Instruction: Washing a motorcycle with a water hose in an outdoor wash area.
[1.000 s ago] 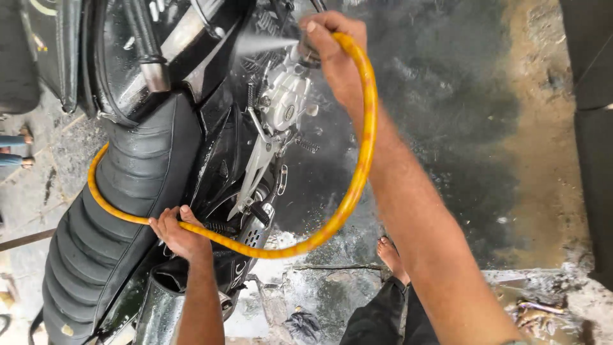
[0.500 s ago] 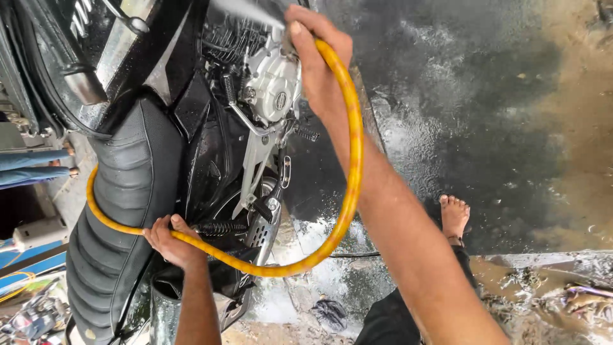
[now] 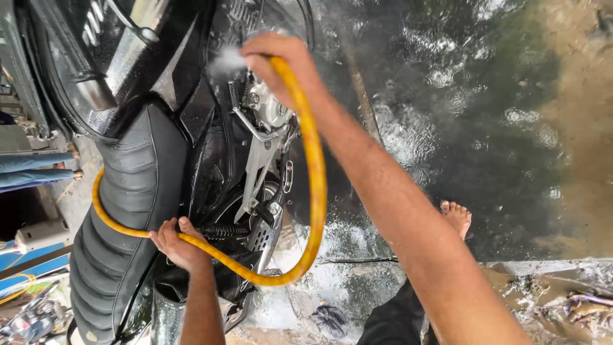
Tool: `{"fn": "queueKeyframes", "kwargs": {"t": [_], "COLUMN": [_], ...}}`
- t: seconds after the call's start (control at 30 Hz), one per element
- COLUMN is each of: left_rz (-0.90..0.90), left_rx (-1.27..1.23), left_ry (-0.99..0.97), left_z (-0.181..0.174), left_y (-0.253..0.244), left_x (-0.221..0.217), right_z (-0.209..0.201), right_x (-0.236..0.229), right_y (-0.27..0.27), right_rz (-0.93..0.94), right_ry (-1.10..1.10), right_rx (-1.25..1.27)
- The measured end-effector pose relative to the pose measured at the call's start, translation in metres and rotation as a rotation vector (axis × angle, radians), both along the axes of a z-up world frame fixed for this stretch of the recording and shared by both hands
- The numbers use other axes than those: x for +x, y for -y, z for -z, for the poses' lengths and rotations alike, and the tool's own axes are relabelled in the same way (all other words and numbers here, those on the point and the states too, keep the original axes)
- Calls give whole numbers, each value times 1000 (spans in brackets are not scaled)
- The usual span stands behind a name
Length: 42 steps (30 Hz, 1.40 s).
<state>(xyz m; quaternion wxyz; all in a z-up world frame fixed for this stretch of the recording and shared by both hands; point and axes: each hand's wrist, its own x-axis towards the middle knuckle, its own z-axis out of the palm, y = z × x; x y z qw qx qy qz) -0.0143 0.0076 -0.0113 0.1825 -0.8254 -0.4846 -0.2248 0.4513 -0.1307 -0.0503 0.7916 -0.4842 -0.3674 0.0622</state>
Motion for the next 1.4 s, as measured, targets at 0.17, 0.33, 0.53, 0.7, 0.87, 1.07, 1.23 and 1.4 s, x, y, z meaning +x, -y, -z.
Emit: {"fn": "queueKeyframes", "kwargs": {"t": [0.17,0.33,0.53,0.7,0.87,1.07,1.23,1.4], "left_rz": [85,110,95,36,9,4,-11,33], "left_rx": [34,-2,-25,-32,-136,-188,-184,-183], "left_ry": [-7,2,-31,-23,7,-42,-87,-81], "left_z": [1,-1,-1,-2,-5,-4,-8,-13], "left_y": [1,8,7,13,16,14,18,23], "left_x": [5,9,5,3,12,11,8,10], "right_z": [6,32,43,36,33,11,0,-27], "right_x": [33,20,11,2,-10,-27,-36,-30], "right_y": [46,48,59,78,89,90,87,86], "right_rz": [131,125,87,-32,44,-27,66,85], "right_ry": [-135,-275,-490,-727,-537,-443,-355,-509], "right_rx": [130,26,28,-41,-125,-47,43,-48]}}
